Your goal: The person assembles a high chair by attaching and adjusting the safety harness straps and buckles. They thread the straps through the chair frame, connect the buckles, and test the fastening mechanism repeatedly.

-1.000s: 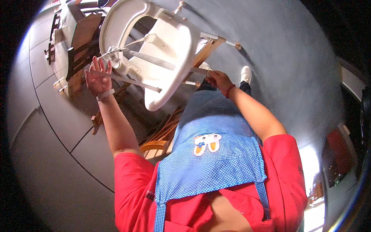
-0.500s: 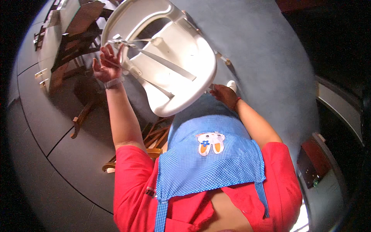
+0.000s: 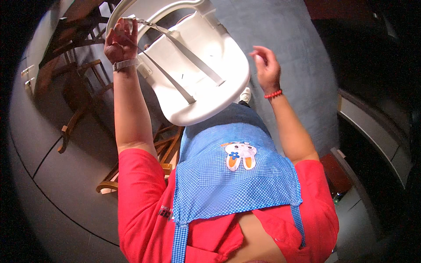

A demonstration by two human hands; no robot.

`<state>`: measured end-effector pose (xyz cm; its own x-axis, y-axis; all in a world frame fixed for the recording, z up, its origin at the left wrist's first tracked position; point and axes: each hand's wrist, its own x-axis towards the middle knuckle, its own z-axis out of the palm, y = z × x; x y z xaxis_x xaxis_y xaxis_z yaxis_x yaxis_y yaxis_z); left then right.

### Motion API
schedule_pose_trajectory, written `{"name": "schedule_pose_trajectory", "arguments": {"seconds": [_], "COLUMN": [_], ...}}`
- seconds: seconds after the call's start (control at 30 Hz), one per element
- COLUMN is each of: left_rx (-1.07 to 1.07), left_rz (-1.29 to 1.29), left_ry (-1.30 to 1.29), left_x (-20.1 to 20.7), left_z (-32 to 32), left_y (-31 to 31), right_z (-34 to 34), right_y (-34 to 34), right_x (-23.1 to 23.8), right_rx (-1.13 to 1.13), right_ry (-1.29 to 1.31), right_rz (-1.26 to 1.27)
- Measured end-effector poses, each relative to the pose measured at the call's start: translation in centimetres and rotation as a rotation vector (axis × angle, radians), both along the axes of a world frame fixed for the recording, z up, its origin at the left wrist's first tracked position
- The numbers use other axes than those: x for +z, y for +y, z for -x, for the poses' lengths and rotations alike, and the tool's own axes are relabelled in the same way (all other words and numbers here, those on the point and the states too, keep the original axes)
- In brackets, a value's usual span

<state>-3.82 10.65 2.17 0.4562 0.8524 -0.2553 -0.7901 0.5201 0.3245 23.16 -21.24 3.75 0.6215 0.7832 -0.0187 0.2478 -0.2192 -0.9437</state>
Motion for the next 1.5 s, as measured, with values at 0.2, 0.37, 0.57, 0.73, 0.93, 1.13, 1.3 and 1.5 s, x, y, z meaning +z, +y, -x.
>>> {"name": "schedule_pose_trajectory", "arguments": {"seconds": [0.2, 0.37, 0.57, 0.73, 0.93, 1.13, 1.3, 1.5], "left_rx": [-0.12, -0.217, -0.055, -0.029, -0.08, -0.115, -0.151, -0.309], "left_rz": [-0.212, -0.281, -0.114, -0.102, -0.031, -0.014, -0.116, -0.291], "left_ry": [-0.162, -0.225, 0.215, 0.235, 0.221, 0.415, 0.366, 0.454], "left_x": [-1.2, -2.3, 0.5, 0.0, -0.6, 0.0, -1.2, -1.6], "left_z": [0.9, 3.0, 2.4, 1.8, 2.2, 2.4, 4.6, 4.9], "left_y": [0.1, 1.2, -0.1, -0.2, 0.7, 0.5, 0.9, 2.1], "right_z": [4.5, 5.1, 3.3, 4.2, 3.6, 2.6, 3.8, 3.5], "right_y": [7.9, 10.6, 14.2, 15.1, 15.3, 14.8, 16.0, 20.1], "right_x": [0.0, -0.3, 2.3, 3.6, 1.4, -0.1, 0.8, 3.8], "right_rx": [0.808, 0.83, 0.661, 0.744, 0.533, 0.385, 0.434, 0.383], "right_ry": [-0.171, 0.427, 0.605, 0.508, 0.557, 0.554, 0.656, 0.875], "right_rz": [0.601, 0.735, 0.427, 0.488, 0.449, 0.492, 0.431, 0.154]}}
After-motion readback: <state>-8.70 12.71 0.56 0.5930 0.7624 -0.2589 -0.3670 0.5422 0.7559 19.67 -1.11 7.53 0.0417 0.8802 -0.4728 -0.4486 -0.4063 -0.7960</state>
